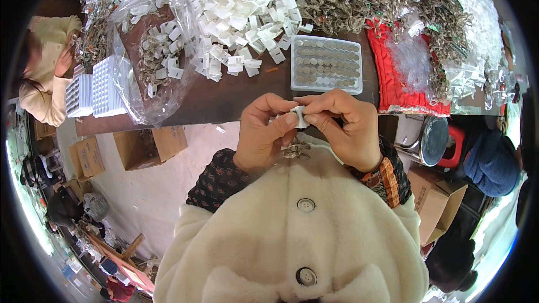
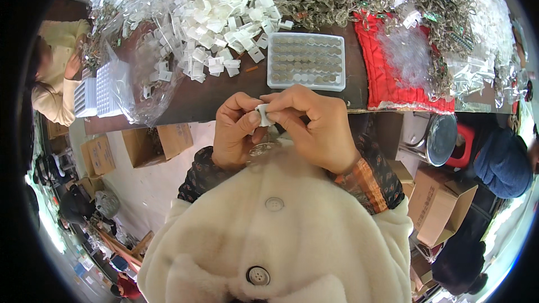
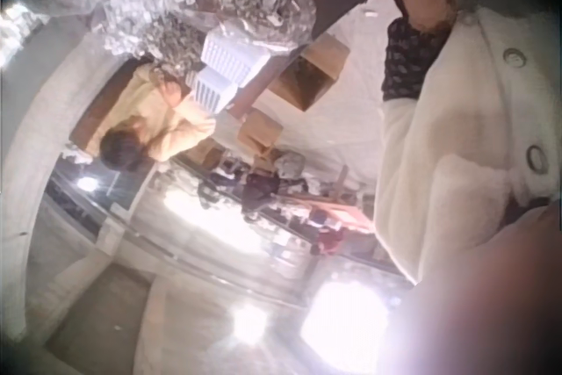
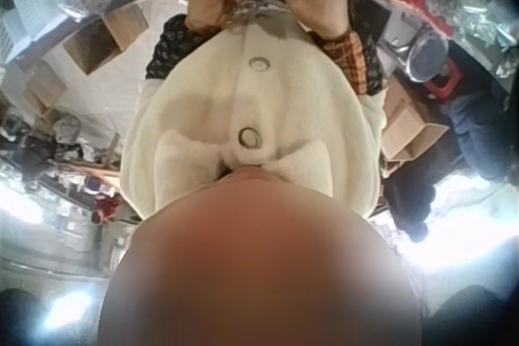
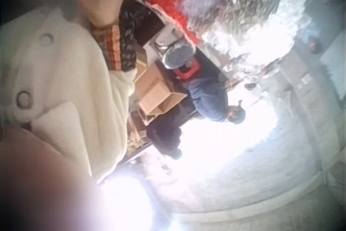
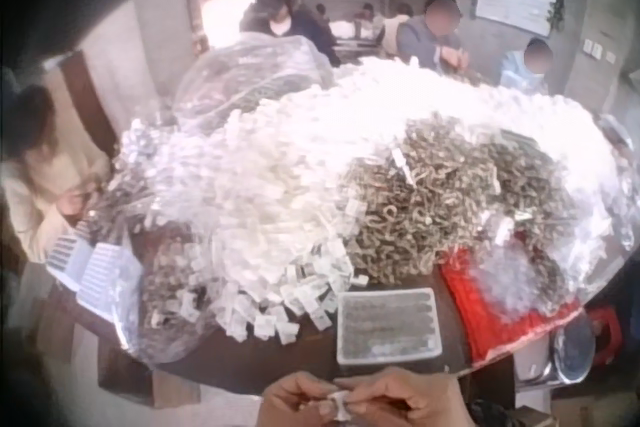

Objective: The person assembles small electronic components by inserting a white plastic housing and a metal piece into a string of LED lights. They repeatedly pick up components, insert them into the light string, and test the connection by activating the lights, which illuminate briefly. The person places the assembled units into a tray on the table.

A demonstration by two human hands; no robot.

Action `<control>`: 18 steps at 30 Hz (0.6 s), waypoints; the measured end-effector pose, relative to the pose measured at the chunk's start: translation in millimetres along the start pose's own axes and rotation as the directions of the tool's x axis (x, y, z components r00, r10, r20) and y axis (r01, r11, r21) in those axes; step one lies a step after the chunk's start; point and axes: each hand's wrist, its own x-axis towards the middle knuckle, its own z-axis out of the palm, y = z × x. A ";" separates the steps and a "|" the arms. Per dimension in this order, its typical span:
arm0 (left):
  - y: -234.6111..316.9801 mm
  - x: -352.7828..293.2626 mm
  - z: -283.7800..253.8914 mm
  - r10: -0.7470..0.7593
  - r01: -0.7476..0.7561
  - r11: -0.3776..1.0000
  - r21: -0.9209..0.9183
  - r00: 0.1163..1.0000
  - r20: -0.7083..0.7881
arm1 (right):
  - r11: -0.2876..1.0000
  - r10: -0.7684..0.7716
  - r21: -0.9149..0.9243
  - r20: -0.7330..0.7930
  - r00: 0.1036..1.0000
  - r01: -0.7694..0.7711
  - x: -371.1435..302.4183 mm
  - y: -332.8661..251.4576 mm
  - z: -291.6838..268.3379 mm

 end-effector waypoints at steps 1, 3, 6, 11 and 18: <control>3.0 -1.5 -2.5 0.016 -0.016 1.000 0.008 1.000 -0.016 | 0.997 0.052 0.053 0.018 0.998 -0.053 3.1 -1.9 4.8; 10.9 -4.5 -8.6 0.085 -0.083 0.993 0.084 0.996 -0.024 | 0.990 0.078 0.112 0.097 0.992 -0.089 13.2 -4.2 10.2; 22.8 -9.6 -19.0 0.151 -0.145 0.988 0.063 0.983 -0.104 | 0.984 -0.094 -0.154 -0.007 0.996 0.092 31.9 3.7 32.8; 34.3 -15.0 -36.8 0.211 -0.227 0.958 -0.172 0.972 -0.107 | 0.708 -0.297 -0.670 0.007 0.955 0.224 69.7 38.2 72.1; 38.2 -12.7 -43.0 0.146 -0.138 0.989 0.055 0.967 -0.209 | 0.684 -0.266 -0.702 0.014 0.964 0.199 81.7 52.4 78.2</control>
